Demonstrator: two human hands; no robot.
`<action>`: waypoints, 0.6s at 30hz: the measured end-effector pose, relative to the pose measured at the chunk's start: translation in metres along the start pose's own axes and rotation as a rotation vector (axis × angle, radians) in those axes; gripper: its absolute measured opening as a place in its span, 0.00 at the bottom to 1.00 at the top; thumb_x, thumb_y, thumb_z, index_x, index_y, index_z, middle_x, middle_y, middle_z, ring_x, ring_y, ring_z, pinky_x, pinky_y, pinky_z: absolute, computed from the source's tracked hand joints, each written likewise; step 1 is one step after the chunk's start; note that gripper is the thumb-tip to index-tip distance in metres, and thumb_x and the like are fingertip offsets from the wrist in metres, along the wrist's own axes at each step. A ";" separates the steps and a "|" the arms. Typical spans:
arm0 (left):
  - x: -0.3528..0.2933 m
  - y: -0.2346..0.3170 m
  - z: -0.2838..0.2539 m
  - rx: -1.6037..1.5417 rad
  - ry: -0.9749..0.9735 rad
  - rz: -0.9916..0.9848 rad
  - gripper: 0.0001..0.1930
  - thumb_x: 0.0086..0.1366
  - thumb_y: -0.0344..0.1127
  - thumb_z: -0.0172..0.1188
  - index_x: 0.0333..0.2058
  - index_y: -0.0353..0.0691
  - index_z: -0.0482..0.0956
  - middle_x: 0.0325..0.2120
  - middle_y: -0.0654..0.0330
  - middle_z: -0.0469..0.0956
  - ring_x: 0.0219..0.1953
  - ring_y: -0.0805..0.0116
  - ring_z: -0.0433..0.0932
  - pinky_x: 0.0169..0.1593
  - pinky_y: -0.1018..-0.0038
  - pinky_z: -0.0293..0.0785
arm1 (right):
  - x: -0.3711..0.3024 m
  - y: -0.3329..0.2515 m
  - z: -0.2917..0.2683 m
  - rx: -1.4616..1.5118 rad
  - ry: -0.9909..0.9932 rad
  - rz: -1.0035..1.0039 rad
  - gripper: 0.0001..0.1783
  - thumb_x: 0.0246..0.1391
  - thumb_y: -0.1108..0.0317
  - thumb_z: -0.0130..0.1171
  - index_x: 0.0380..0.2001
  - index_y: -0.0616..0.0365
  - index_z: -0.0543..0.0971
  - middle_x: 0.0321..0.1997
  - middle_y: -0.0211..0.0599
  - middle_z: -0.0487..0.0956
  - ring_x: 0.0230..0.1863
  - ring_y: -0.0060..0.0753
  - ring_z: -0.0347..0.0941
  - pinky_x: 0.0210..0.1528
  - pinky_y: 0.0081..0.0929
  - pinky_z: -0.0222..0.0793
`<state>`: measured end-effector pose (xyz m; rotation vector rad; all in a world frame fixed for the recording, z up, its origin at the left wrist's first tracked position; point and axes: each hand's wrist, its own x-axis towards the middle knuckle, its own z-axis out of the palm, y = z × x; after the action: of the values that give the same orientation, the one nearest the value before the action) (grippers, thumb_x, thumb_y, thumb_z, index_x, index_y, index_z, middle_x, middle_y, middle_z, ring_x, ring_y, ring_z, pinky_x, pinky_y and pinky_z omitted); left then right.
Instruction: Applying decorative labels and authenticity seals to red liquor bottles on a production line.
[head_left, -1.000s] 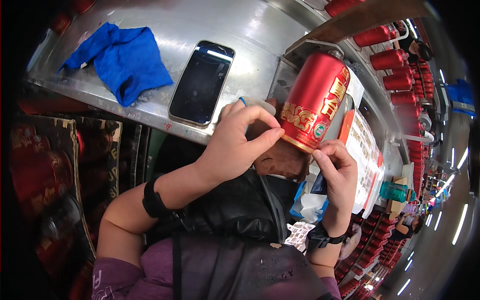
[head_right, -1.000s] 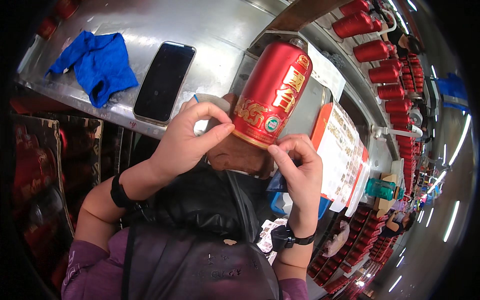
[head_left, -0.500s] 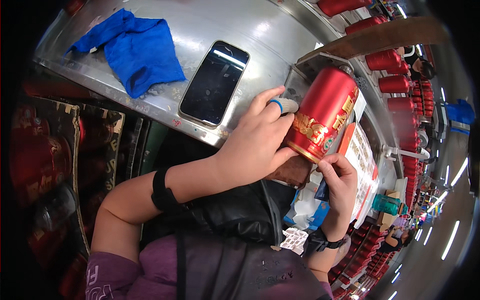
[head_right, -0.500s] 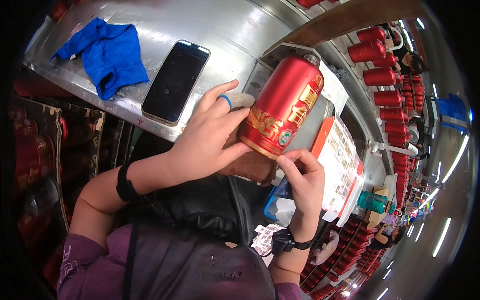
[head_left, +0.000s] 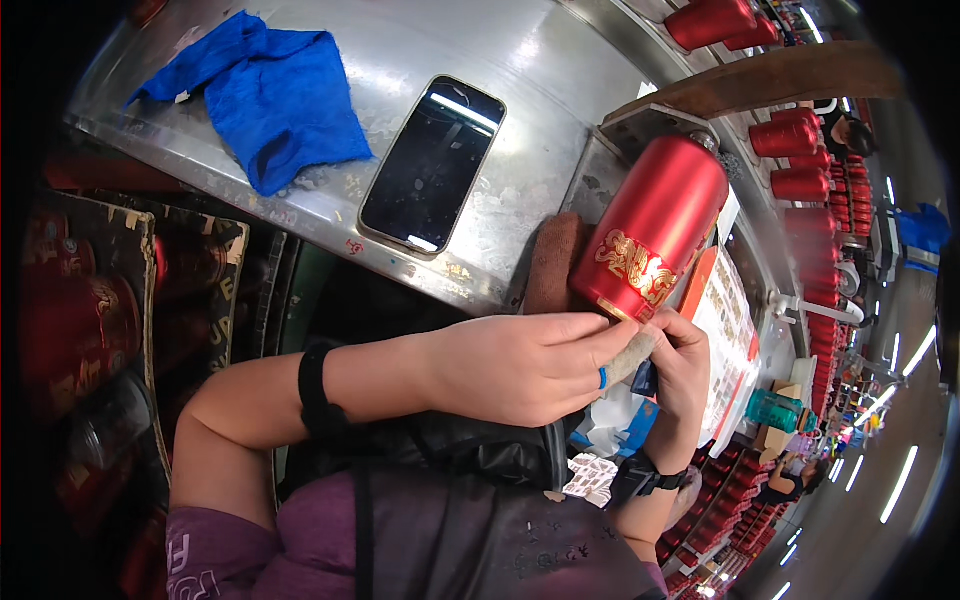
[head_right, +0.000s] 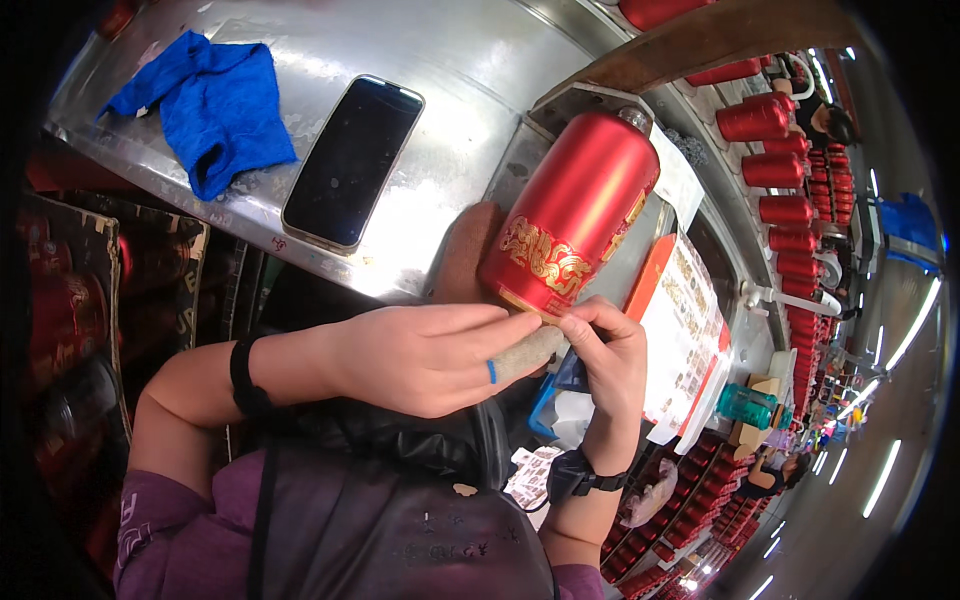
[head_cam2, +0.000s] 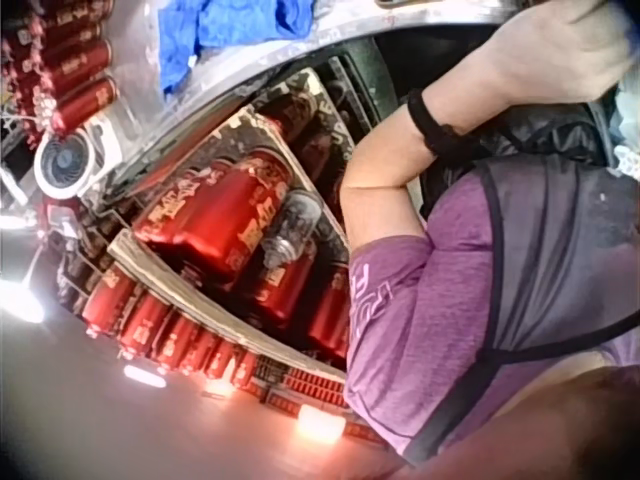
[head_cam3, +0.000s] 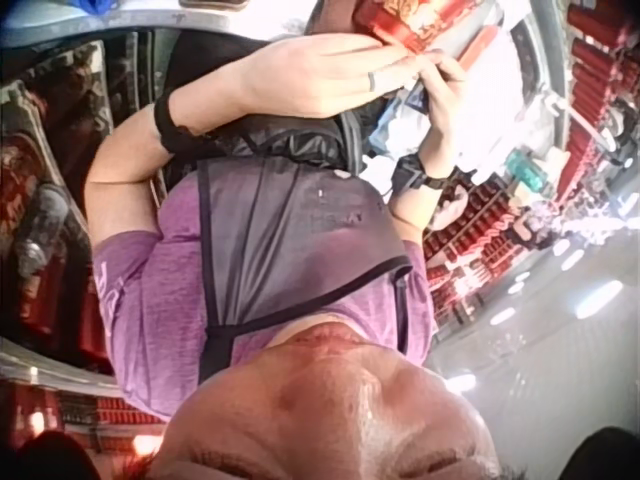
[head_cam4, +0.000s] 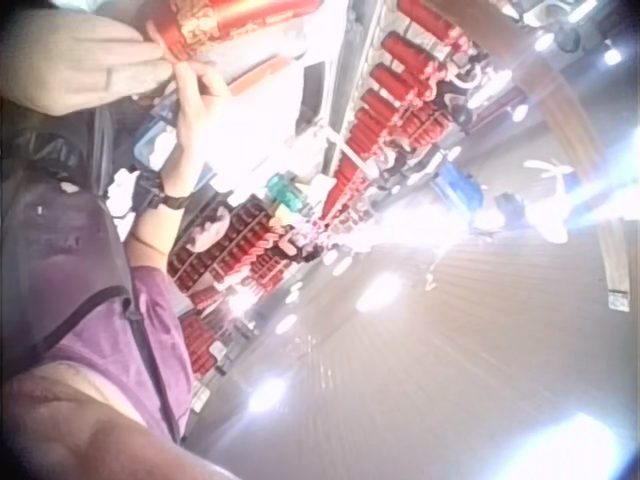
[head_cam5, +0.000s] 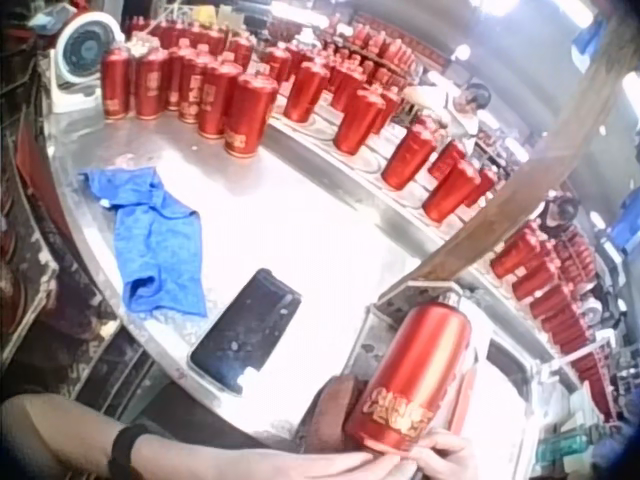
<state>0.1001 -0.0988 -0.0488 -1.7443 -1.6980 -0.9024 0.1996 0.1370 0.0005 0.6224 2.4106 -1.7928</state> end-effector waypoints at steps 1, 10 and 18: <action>-0.001 0.001 0.006 0.002 -0.003 0.000 0.18 0.59 0.32 0.56 0.45 0.32 0.83 0.46 0.55 0.81 0.57 0.59 0.76 0.61 0.69 0.72 | 0.001 0.000 0.001 0.003 -0.002 -0.001 0.06 0.58 0.73 0.66 0.32 0.66 0.81 0.30 0.26 0.77 0.34 0.17 0.68 0.39 0.17 0.62; -0.005 0.005 0.005 0.166 -0.096 -0.023 0.18 0.63 0.35 0.55 0.48 0.35 0.82 0.50 0.54 0.80 0.60 0.60 0.75 0.58 0.71 0.72 | 0.002 -0.003 0.005 0.020 0.008 0.002 0.05 0.57 0.73 0.66 0.32 0.65 0.82 0.30 0.26 0.78 0.33 0.17 0.69 0.37 0.18 0.63; -0.011 0.001 0.000 -0.019 -0.150 -0.201 0.20 0.63 0.38 0.58 0.53 0.36 0.79 0.56 0.49 0.75 0.60 0.49 0.72 0.56 0.64 0.74 | 0.002 0.001 0.006 -0.002 0.017 -0.026 0.06 0.57 0.72 0.67 0.32 0.65 0.83 0.28 0.24 0.77 0.32 0.15 0.68 0.37 0.17 0.61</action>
<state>0.1011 -0.1055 -0.0569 -1.7127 -1.9973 -0.8944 0.1967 0.1322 -0.0035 0.6113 2.4430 -1.8020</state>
